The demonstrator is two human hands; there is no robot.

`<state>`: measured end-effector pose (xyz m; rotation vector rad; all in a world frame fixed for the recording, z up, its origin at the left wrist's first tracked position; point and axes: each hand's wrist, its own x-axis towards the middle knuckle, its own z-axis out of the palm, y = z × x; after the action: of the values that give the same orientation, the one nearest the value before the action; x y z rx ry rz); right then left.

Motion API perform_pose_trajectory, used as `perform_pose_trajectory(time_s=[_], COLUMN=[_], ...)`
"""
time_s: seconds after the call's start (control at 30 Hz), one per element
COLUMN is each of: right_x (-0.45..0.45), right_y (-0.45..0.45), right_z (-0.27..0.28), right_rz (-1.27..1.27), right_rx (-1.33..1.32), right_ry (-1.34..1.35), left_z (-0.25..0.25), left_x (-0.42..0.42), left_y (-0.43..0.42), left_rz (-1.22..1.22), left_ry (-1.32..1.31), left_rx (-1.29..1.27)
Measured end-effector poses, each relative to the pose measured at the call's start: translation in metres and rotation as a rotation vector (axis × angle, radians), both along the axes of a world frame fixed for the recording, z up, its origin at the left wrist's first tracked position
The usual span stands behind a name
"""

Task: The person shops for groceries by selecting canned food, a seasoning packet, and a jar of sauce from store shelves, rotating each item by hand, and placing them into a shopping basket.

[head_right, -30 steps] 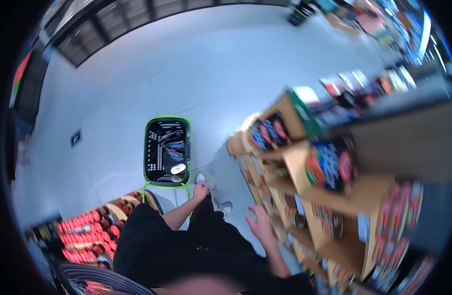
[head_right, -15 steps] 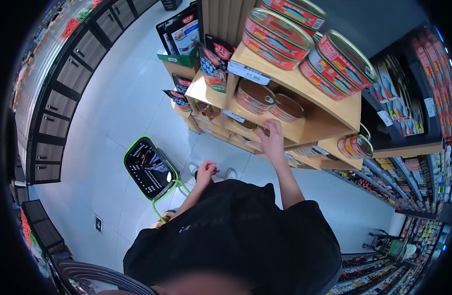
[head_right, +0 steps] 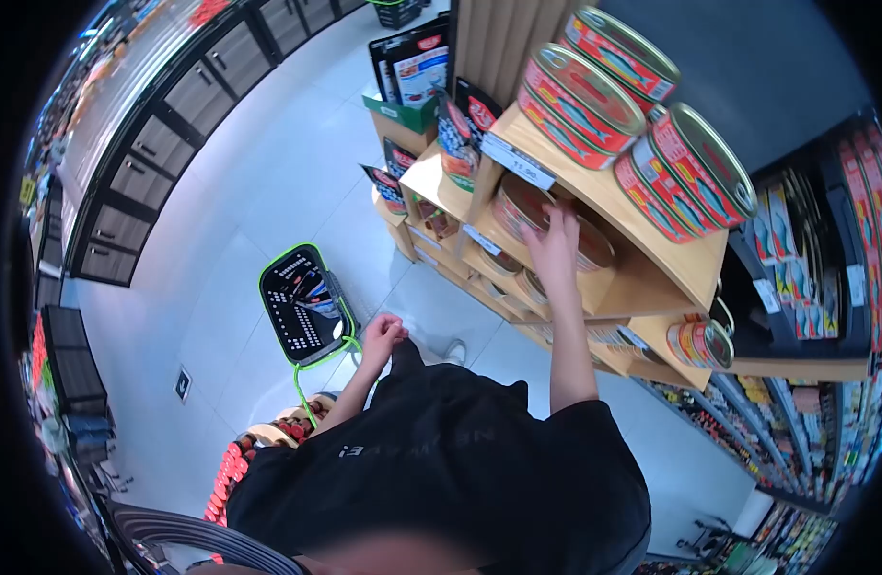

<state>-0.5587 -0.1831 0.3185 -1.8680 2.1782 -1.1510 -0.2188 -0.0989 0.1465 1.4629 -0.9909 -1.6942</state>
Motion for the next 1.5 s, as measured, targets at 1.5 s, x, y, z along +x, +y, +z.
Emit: perform_pose_trajectory(time_s=[1.5], right_x=[-0.076], right_y=[0.061], right_z=[0.24], right_rz=[-0.128], right_rx=[-0.935], right_ry=[0.11], left_z=[0.352], left_x=[-0.077], left_y=[-0.069], left_rz=[0.24], left_ry=[0.503], left_rx=[-1.563])
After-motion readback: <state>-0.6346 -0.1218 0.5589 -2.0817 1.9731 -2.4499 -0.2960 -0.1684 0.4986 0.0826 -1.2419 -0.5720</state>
